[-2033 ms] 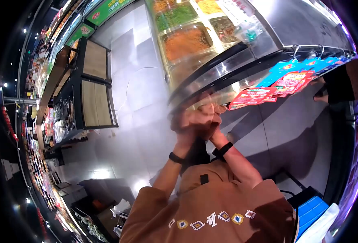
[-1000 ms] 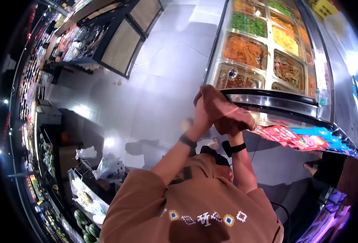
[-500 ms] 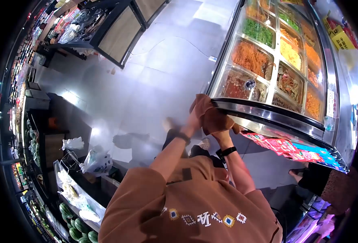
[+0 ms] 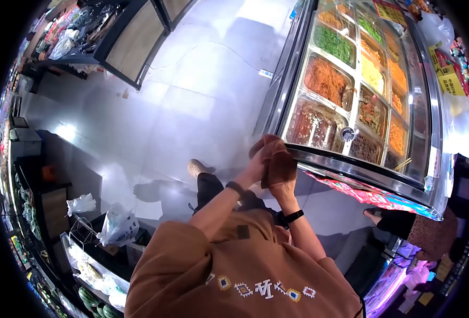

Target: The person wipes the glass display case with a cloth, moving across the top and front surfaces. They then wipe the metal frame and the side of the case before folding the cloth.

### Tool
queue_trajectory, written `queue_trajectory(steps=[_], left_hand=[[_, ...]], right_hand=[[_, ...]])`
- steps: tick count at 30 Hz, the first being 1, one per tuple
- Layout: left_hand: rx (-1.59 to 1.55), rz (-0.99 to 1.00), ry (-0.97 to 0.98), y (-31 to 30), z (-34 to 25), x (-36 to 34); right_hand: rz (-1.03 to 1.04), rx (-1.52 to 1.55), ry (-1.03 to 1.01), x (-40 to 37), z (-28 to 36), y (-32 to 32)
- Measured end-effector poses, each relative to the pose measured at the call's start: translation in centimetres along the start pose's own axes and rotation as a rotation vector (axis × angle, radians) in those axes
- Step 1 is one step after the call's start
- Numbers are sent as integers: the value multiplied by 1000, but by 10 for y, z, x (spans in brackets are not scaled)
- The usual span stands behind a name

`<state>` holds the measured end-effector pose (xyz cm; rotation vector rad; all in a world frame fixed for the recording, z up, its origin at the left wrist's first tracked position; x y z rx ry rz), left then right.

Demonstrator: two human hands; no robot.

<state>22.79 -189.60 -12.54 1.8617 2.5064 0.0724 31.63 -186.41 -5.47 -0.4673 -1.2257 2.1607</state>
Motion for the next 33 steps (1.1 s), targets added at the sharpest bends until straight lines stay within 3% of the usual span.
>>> queue_trajectory(steps=[1,2,5,6,8,10,11,12,15,18,20,22,24,26,28,31,32,33], left_hand=[[-73,26,30,6,-8,2],[-174,51,96,13,-17,5],[-269,183,46,31,-49,22],[-458,293,-52,28,-101,29],[-76,253,367,39,-140,43],[-99,267,504,63,-165,47],[-314,307,429,78,-172,49],[-548,376,205,103,-165,55],[-34,254,753,112,-185,55],[57,122,659,103,-185,45],[102,68,567,92,-162,40],[149,78,469,74,-127,40],[129,119,357,53,-95,36],[39,109,237,30,-67,21],[-59,89,123,6,-50,5],[84,67,213,-21,-47,-12],[-48,-4,106,-35,-60,-16],[3,-59,154,-51,-71,-20]], right_hand=[[79,-128,70,-2,6,-10],[-250,-217,-104,-23,0,-9],[-378,15,-116,-31,17,-63],[-427,-105,-161,-42,0,-57],[-466,-162,-161,-60,-28,-64],[-487,-28,-66,-74,-39,-97],[-513,52,-25,-79,-42,-117],[-545,125,9,-83,-45,-134],[-644,381,63,-85,-49,-168],[-652,623,70,-74,-47,-168],[-585,548,102,-66,-48,-151],[-439,-15,151,-58,-54,-128],[-127,-503,251,-38,-38,-112],[137,-566,405,-10,3,-93],[-31,-401,207,-21,-5,-58],[-199,-29,-85,-19,12,-33],[-164,103,-64,-8,17,-26],[-132,234,-39,4,25,-21]])
Point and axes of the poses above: each hand's wrist, its own x-axis towards the middle knuckle, its own y-axis out of the palm, z = x × y, the point moved 4 cm from there along x, towards the middle knuckle, and after that the axes turned 3 degrees about x, right-handed, at the moved point
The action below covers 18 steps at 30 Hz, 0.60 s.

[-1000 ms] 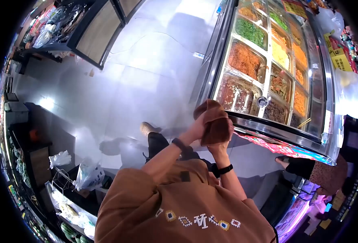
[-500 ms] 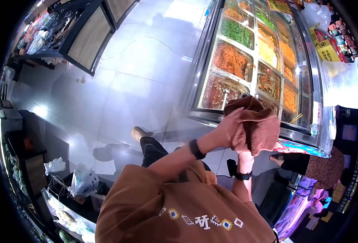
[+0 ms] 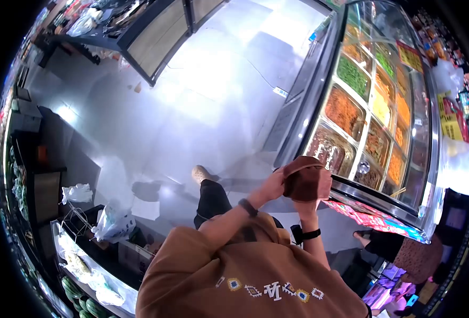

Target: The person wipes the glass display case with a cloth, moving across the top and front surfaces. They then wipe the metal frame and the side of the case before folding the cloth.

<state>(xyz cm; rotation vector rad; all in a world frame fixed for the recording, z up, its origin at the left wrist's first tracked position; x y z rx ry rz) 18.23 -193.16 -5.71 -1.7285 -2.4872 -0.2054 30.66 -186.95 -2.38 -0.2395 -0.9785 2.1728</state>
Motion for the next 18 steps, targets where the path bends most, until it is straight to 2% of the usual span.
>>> queue_trajectory(steps=[2,3,5,7,8,10,12,14,15,17,18], left_hand=[[108,-99,99,-34,-14,-3],[155,-215,259,-53,-20,-3],[300,-256,290,-91,-10,-8],[268,-334,219,-139,-25,-10],[249,-372,184,-163,-33,-11],[513,-432,292,-212,-70,-18],[670,-470,373,-260,-85,-26],[647,-467,319,-302,-105,-36],[685,-543,253,-322,-104,-40],[747,-683,107,-361,-100,-48],[495,-789,171,-381,-101,-55]], right_hand=[[-104,266,57,16,26,11],[-128,23,-16,23,41,15],[-145,26,1,36,44,38],[-117,-9,6,61,68,60],[-173,-90,-71,74,88,70],[-264,83,-116,91,115,99],[-234,131,-199,125,165,119],[-205,168,-276,163,246,134],[-175,190,-337,180,290,142],[-154,252,-393,193,309,168],[-127,190,-456,200,305,186]])
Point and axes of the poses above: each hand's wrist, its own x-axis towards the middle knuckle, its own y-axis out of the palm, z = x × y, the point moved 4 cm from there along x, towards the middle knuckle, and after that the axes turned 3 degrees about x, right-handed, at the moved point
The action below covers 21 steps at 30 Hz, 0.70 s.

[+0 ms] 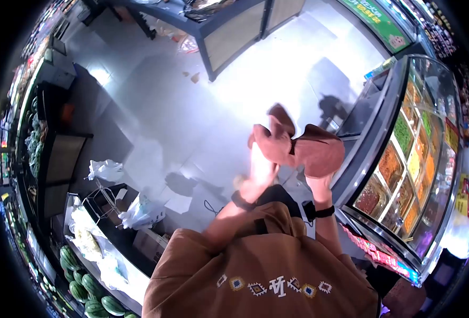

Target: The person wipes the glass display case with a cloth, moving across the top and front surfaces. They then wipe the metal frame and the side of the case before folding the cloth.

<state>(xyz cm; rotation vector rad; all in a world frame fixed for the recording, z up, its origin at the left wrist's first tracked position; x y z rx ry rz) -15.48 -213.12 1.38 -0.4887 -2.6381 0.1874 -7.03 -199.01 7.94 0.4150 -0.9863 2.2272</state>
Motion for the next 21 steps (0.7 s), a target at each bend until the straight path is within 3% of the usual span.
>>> queue_trajectory(steps=[1,3,5,8,9,12,13,16,18,21], left_hand=[[266,-3,9,-15,9,11],[-35,-36,-199,-45,22,33],[104,-75,-141,-73,38,45],[390,-82,-9,-109,76,74],[158,-95,-201,-117,96,83],[212,-192,-187,-141,143,124],[494,-213,-104,-146,148,140],[578,-132,-118,-157,190,200],[476,-149,-226,-159,209,253],[340,-65,-433,-167,224,329]], right_hand=[[42,-47,-65,1,-9,17],[123,-122,-125,4,-22,52],[232,-109,-36,7,-36,88],[276,38,-82,45,-28,137],[263,29,-83,44,-43,161],[268,2,-110,63,-77,228],[348,-11,-86,69,-89,251],[287,48,-36,131,-89,300],[208,-7,-159,175,-92,331],[283,28,-56,229,-110,392]])
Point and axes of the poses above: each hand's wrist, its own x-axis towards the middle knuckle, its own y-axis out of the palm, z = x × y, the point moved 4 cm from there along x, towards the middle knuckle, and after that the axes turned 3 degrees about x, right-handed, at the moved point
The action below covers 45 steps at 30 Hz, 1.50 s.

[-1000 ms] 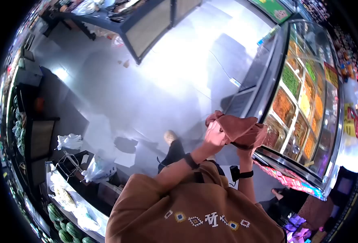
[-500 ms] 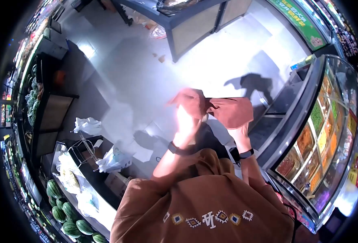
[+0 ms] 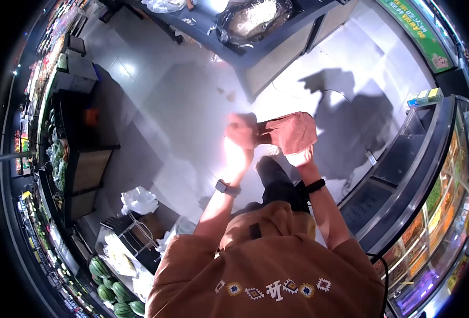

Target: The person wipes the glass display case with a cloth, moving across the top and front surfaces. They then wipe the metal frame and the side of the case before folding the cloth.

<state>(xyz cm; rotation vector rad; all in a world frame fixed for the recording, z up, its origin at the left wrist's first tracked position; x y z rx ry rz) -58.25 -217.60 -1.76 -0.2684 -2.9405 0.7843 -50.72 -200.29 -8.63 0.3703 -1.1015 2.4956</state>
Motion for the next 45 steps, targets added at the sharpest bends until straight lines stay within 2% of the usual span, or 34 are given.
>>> queue_trajectory(steps=[2,3,5,7,8,10,13,15,17,18,20,24,25,26,27,28,29,30,31,32,33,34,35,36,39,41,43,44,45], left_hand=[[29,64,61,4,2,51],[92,70,178,7,16,74],[43,78,263,13,47,112],[-178,69,229,16,72,159],[35,34,252,12,65,175],[-369,94,196,19,90,215],[-228,156,291,21,98,262],[-26,39,144,28,115,273],[114,20,116,43,148,294],[28,-29,78,49,161,304],[56,-207,158,62,198,316],[-70,-469,-21,72,269,328],[50,-491,-158,72,286,323],[-12,-487,-355,81,315,323],[-75,-482,-561,86,334,319],[-5,-460,-622,88,347,315],[-71,-430,-741,81,334,317],[-144,-399,-848,69,305,329],[-218,-367,-951,59,293,341],[-447,-125,-953,73,323,350],[-625,-108,-903,74,326,359],[-799,-95,-849,78,326,368],[-970,-85,-781,80,328,383],[-1135,-102,-936,84,337,399],[-1343,-203,-842,61,330,445],[-1225,-204,-770,30,318,469],[-1136,-200,-692,21,318,479],[-1102,-208,-606,29,328,478],[-1121,-238,-606,30,330,485]], right_hand=[[-6,-18,-95,49,4,10],[-10,-28,-142,76,10,13],[-23,12,-78,96,-16,50],[-31,108,-11,116,-33,80],[-18,132,-21,135,-34,87],[-26,141,-28,168,-33,99],[-15,147,-39,206,-39,128],[15,96,-92,224,-41,148],[25,-2,-186,245,-37,163],[-6,-32,-234,255,-31,167],[-18,-7,-269,275,-21,180],[99,37,-112,291,-26,228],[113,16,-94,293,-28,243],[317,-29,0,301,-28,253],[357,-193,-27,295,-34,268],[400,-354,-60,280,-44,290],[435,-518,-96,276,-49,307],[718,-428,156,306,-28,300],[575,-357,123,316,-29,312],[437,-282,94,317,-33,325],[308,-206,67,321,-31,330],[377,-68,206,325,-39,344],[416,-67,174,333,-41,357],[452,-63,140,343,-46,371],[627,-93,-2,400,-49,405],[481,-68,17,411,-32,405],[454,-79,-222,454,28,397],[483,-101,-263,452,17,407],[510,-72,-257,454,9,413]])
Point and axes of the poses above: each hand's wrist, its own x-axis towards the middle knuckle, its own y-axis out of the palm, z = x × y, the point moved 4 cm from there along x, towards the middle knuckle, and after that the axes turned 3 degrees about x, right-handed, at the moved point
